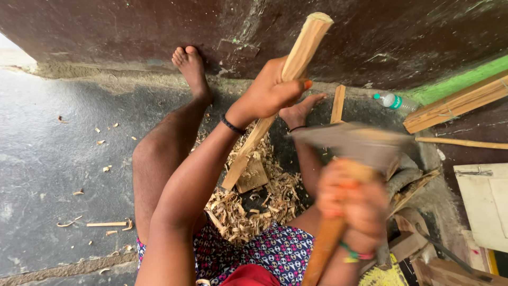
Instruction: The person sits on the floor and uses a hammer and chisel to carve a piece of wood. They repeatedly strike the chisel to remove wood shavings, shaping the wood piece.
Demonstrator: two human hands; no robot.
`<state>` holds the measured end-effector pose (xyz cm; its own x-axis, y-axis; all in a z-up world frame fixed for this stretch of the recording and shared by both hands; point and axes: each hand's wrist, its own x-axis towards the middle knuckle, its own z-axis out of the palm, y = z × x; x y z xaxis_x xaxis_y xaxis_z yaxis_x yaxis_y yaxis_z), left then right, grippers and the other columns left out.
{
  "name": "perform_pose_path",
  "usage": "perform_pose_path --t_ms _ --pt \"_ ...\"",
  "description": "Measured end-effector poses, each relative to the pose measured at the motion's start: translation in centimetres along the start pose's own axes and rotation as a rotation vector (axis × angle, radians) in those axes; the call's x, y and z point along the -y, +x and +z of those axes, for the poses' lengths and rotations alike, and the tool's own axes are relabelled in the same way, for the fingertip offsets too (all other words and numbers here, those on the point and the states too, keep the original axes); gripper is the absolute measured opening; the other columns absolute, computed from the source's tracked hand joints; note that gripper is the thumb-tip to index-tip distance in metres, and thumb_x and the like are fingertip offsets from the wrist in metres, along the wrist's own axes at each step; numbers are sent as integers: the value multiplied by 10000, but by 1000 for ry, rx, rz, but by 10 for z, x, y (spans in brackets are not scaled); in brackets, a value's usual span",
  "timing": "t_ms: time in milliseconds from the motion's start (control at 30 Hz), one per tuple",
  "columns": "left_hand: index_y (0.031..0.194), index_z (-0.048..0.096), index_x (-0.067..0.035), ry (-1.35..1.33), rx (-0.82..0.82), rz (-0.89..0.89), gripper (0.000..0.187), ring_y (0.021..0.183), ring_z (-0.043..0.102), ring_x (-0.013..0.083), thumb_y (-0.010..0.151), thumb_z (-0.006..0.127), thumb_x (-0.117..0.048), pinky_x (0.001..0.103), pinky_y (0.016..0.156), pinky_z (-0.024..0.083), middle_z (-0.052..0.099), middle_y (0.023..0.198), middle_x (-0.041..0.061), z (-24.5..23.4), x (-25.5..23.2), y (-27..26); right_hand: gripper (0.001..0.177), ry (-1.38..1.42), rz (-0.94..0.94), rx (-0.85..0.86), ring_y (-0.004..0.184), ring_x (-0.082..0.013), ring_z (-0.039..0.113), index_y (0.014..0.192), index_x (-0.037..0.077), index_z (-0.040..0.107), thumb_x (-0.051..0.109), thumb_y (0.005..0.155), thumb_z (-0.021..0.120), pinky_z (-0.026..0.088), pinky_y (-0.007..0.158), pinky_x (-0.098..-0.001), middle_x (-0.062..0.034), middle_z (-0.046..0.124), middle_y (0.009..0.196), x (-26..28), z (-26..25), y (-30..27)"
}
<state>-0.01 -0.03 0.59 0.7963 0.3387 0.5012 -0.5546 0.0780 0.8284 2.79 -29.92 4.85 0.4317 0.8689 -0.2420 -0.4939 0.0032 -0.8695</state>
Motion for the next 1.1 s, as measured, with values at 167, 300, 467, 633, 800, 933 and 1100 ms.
perform_pose_path --t_ms 167,300,467,633,800,933,1100 --pt "946 612 -33 -86 2 -32 151 563 532 58 918 633 -180 256 484 431 581 693 -20 -3 6 -3 198 -351 126 12 483 -62 489 1009 85 537 281 1006 564 439 428 -238 23 523 709 -106 -2 65" --pt "944 596 -21 3 -70 30 145 640 540 67 956 673 -143 269 538 442 596 742 -10 -2 10 -1 218 -342 167 -82 431 -81 482 960 65 509 262 1002 590 426 370 -265 2 496 657 -115 1 59" --pt "945 576 -31 -39 -124 -30 166 550 498 60 943 674 -164 264 474 394 561 661 -24 -11 3 3 154 -341 61 -40 493 -56 500 1035 92 519 229 1001 581 452 437 -244 22 513 713 -101 11 54" --pt "946 585 -36 67 -132 57 150 600 548 55 952 681 -151 269 507 437 583 704 -32 -12 3 -7 149 -476 30 -40 469 -70 496 1019 77 511 196 1005 599 441 423 -247 3 513 676 -121 7 42" --pt "899 571 -25 55 -170 29 205 563 501 79 990 691 -164 283 488 394 547 662 -18 -29 2 -6 186 -479 175 -16 459 -59 494 956 93 534 259 1039 554 422 385 -242 15 530 663 -187 -40 43" --pt "915 570 -27 -16 -202 76 165 539 483 76 981 671 -140 282 474 374 533 648 -21 -51 -6 -4 208 -257 393 -87 414 -42 458 1003 124 532 331 1008 505 382 347 -228 43 526 650 -222 -67 71" --pt "1002 598 -44 965 -73 911 107 633 530 222 1020 623 -146 367 578 389 543 693 74 -50 1 3 149 -440 332 -113 421 -74 461 1099 143 518 218 1008 608 410 377 -284 25 503 645 -222 -42 32"
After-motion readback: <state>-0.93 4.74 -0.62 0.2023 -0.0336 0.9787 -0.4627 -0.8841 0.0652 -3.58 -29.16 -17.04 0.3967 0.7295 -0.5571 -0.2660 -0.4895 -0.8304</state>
